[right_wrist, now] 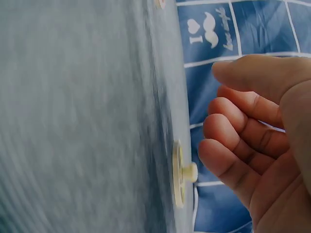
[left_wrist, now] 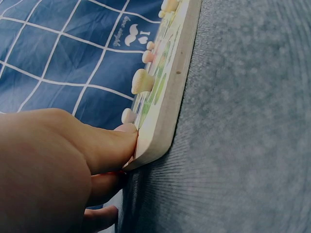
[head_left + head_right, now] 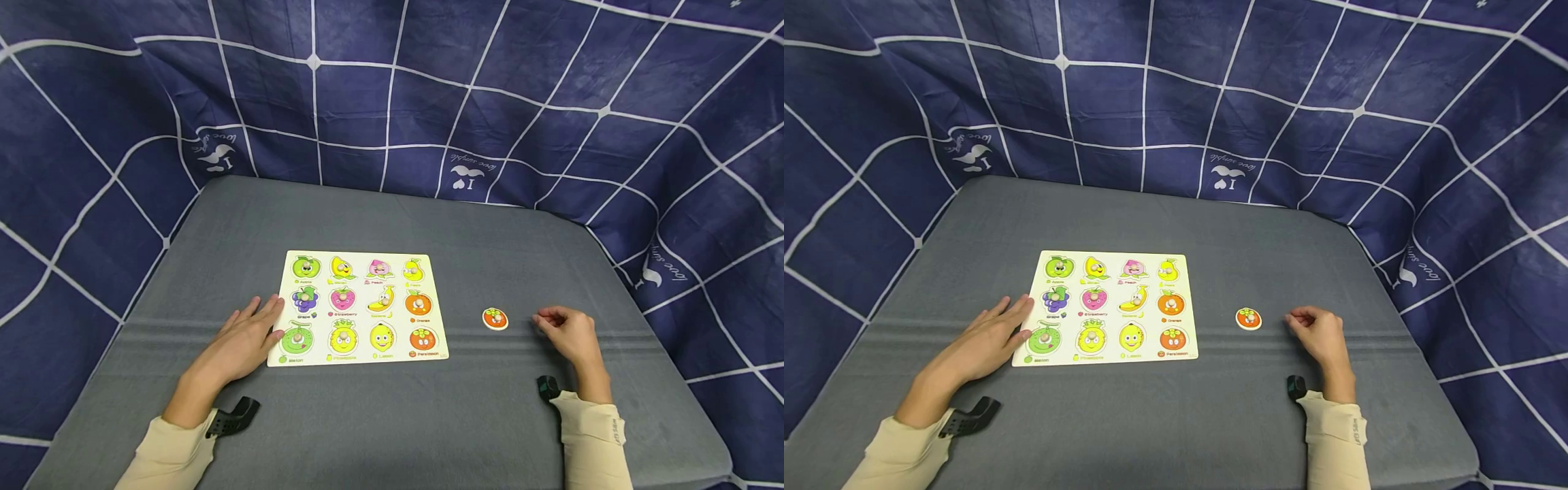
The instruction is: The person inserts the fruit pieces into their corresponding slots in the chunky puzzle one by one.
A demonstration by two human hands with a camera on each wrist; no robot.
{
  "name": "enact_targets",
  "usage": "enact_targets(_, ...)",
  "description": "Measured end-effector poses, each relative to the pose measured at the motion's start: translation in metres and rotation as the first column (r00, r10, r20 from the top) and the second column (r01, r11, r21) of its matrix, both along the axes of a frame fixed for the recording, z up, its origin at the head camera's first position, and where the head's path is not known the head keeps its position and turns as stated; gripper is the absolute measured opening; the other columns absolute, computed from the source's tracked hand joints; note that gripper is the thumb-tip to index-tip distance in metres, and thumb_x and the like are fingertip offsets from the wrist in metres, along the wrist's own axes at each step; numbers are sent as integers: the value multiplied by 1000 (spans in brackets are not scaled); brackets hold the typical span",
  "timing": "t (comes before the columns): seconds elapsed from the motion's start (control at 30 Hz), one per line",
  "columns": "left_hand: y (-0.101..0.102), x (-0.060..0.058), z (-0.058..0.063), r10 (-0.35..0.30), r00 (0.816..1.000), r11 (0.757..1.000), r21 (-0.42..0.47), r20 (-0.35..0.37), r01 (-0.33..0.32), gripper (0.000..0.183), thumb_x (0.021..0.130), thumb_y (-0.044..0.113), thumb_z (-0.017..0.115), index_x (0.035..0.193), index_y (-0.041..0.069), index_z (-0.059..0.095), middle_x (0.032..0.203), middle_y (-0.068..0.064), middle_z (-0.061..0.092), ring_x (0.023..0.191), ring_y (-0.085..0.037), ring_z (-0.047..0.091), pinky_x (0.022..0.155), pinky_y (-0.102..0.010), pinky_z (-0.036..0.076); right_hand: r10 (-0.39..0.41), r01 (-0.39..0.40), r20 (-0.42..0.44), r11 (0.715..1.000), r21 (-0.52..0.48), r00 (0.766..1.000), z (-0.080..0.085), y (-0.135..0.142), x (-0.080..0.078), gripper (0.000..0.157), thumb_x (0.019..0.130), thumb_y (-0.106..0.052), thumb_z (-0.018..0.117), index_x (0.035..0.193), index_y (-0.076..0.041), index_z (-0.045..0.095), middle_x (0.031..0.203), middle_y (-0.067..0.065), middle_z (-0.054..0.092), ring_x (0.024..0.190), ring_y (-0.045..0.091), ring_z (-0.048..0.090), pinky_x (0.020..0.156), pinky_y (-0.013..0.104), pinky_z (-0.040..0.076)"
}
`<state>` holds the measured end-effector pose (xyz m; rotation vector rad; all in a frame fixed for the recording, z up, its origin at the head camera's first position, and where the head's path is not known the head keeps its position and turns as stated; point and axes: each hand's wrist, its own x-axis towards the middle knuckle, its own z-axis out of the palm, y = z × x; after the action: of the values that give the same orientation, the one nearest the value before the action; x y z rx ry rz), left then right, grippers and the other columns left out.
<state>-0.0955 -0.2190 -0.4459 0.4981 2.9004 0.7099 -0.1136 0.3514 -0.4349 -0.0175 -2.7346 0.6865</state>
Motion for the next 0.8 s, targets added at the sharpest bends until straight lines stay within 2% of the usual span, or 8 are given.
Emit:
enact_targets(0.23,0,0,-1,1,1000,1000,2,0,-1,58,100,15,56,148,-9,35,153,-28,32,141,-54,21,107,-71,17,-59,59,16,998,35,998,-2,18,4,15,83,-14,78,80,0,73,67,3,68,56,-6,49,52,17,39)
enact_targets(0.4,0,0,-1,-1,1000,1000,-2,-5,1,57,100,15,56,148,-10,35,153,-29,32,140,-54,22,107,-71,17,-56,52,69,997,59,996,-2,27,6,17,84,-16,77,80,0,73,66,0,66,55,-3,49,52,21,40)
enact_targets(0.63,0,0,0,-1,1000,1000,-4,-8,1,57,100,15,56,148,-10,36,152,-29,33,140,-55,22,106,-72,18,-75,69,115,996,56,990,-2,35,8,19,85,-18,77,81,0,74,69,5,69,53,-5,47,52,26,40)
enact_targets(0.8,0,0,0,-3,1000,1000,-6,-10,3,57,100,16,56,148,-10,36,153,-28,33,140,-54,23,106,-71,18,-91,83,140,995,61,986,-3,41,6,20,86,-19,76,83,0,75,70,5,71,55,0,51,53,27,41)
